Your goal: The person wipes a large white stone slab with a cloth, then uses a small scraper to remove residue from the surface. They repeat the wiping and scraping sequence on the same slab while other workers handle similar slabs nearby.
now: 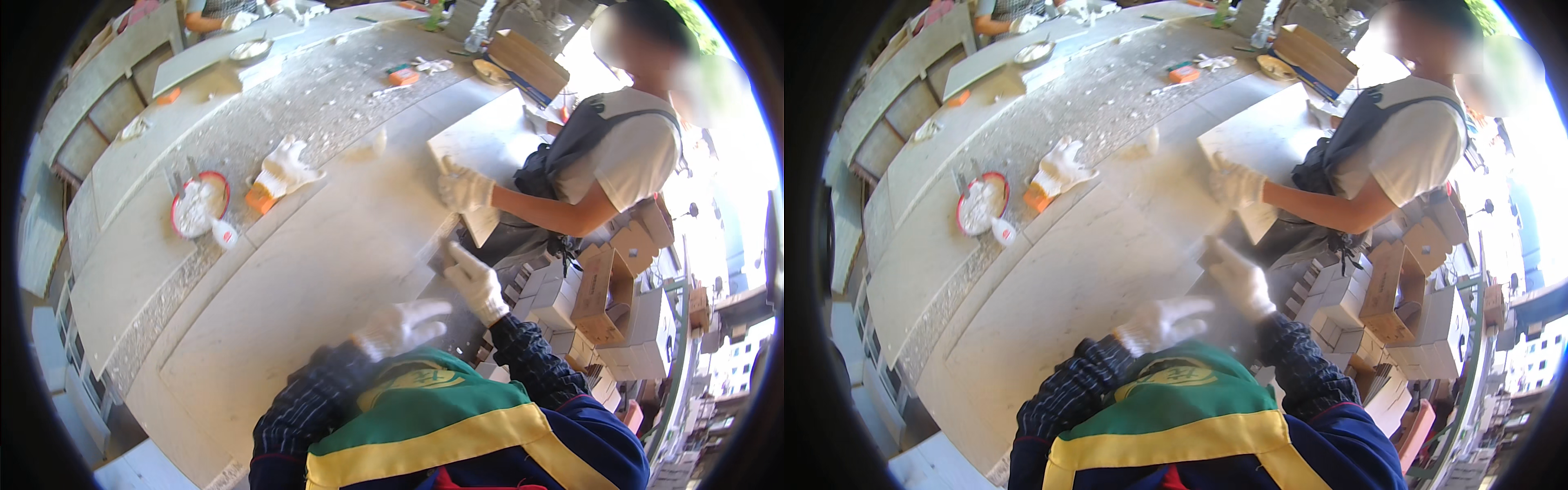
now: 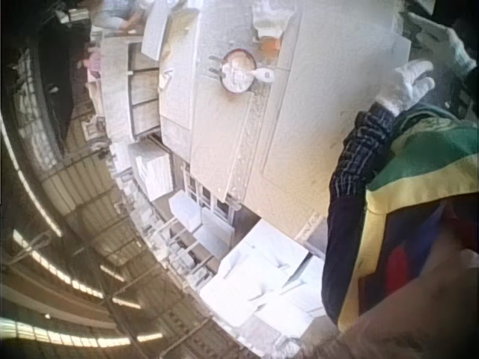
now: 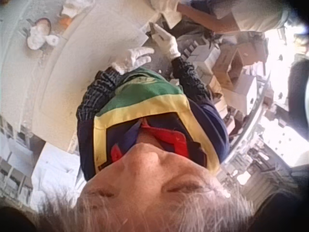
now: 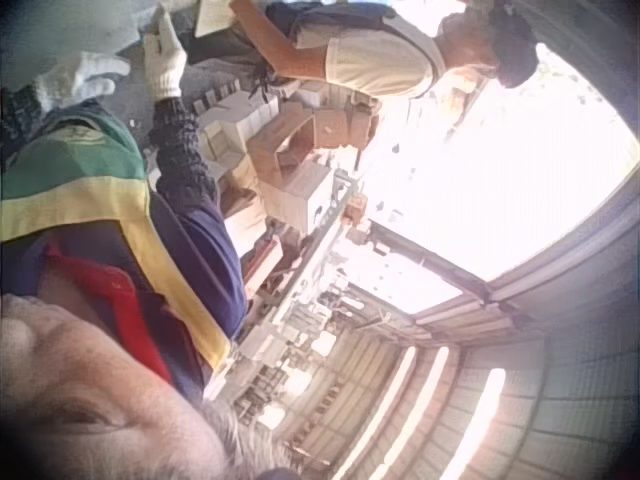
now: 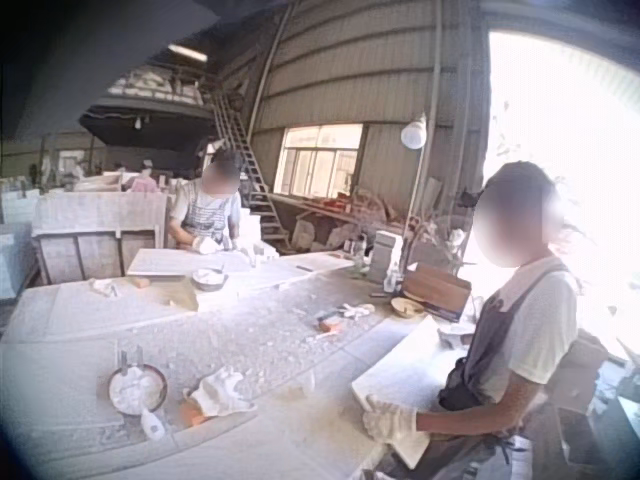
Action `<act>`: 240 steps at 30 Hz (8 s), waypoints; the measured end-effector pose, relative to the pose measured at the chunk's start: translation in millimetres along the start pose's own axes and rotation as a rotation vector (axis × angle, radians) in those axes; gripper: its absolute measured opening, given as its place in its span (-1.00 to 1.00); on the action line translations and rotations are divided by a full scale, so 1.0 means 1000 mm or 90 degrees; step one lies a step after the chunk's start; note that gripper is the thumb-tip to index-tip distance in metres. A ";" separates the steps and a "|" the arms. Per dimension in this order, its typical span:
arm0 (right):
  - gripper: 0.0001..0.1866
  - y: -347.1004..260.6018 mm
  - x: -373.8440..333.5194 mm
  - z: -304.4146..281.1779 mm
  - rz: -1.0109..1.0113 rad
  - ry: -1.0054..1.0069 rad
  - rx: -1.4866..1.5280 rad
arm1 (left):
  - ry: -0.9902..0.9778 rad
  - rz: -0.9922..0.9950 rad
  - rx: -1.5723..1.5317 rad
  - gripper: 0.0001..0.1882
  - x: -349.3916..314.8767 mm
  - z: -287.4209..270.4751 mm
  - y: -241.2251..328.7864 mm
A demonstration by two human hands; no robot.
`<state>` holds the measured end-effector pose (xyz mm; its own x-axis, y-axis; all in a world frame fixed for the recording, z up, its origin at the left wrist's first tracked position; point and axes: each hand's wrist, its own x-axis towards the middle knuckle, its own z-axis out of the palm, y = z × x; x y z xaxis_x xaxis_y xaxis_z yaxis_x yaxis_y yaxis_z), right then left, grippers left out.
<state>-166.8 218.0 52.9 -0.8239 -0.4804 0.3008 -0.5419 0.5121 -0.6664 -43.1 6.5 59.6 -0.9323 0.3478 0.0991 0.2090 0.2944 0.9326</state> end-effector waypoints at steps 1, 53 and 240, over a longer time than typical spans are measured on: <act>-0.41 0.001 0.001 0.005 0.007 -0.071 0.026 | 0.055 0.003 0.022 -0.52 -0.011 -0.010 -0.002; -0.51 -0.004 0.084 0.097 -0.127 -0.407 0.349 | 0.518 -0.313 0.575 -0.66 -0.140 0.010 -0.020; -0.45 0.020 -0.024 -0.022 0.230 -0.369 -0.137 | 0.729 -0.335 0.566 -0.76 -0.124 -0.108 -0.104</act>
<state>-161.4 255.2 47.1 -0.7695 -0.5252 -0.3634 -0.3221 0.8105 -0.4892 19.0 -163.2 -12.3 -0.5872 -0.6868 0.4284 -0.4905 0.7229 0.4866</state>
